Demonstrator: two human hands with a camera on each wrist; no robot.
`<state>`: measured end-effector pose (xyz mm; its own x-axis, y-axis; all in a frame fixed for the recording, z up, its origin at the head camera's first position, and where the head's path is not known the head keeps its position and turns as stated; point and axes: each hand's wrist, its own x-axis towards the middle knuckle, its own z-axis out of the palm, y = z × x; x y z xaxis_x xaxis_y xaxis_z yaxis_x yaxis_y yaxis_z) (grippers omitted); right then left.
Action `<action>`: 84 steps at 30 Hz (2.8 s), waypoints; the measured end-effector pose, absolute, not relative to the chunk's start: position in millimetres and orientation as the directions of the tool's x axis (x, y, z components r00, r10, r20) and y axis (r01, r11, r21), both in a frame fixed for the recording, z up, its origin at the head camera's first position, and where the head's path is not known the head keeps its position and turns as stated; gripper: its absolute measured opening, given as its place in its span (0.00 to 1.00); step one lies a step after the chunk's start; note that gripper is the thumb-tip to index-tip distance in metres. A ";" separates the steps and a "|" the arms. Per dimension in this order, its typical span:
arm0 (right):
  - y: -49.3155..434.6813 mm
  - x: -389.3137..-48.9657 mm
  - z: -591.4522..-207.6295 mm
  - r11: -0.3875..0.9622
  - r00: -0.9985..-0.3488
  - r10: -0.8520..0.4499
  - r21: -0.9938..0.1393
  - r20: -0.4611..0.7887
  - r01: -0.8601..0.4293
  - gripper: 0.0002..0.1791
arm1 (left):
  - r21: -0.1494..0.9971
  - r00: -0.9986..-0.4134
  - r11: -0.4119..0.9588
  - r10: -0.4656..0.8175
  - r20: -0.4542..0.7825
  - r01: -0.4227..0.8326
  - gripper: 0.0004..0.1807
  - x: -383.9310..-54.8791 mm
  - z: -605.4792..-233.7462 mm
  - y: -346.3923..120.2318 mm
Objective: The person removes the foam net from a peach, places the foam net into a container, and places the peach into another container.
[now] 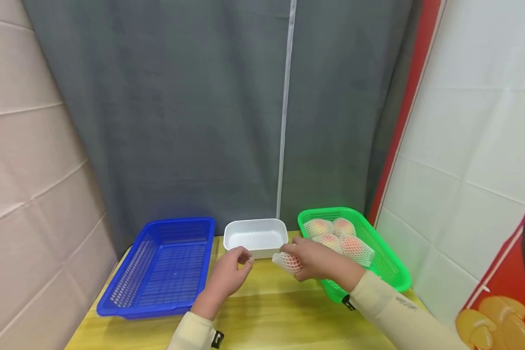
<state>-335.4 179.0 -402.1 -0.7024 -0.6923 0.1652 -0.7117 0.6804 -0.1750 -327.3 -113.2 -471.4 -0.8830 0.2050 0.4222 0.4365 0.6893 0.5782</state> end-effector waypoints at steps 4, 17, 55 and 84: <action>170.5 -337.2 -403.7 0.658 -0.677 -0.715 -0.160 0.176 -0.736 0.33 | 0.607 -0.888 0.675 0.168 0.427 0.419 0.03 -330.0 -471.9 -117.3; 134.9 -343.4 -418.4 0.647 -0.650 -0.742 -0.083 0.161 -0.758 0.36 | 0.640 -0.888 0.651 0.117 0.446 0.407 0.04 -335.2 -474.9 -123.5; 81.5 -356.1 -506.5 0.693 -0.693 -0.720 0.086 0.038 -0.716 0.34 | 0.654 -0.903 0.672 0.051 0.427 0.348 0.03 -334.6 -503.8 -115.7; 120.2 -352.8 -506.5 0.613 -0.806 -0.577 -0.582 0.131 -0.534 0.54 | 0.800 -0.946 0.538 -0.013 0.323 0.265 0.06 -334.1 -506.5 -115.7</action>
<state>-352.8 120.2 -506.5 -0.8058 -0.5774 0.1313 -0.5342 0.6131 -0.5820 -334.1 -115.7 -506.5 -0.9463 -0.0134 0.3229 0.2655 0.5377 0.8003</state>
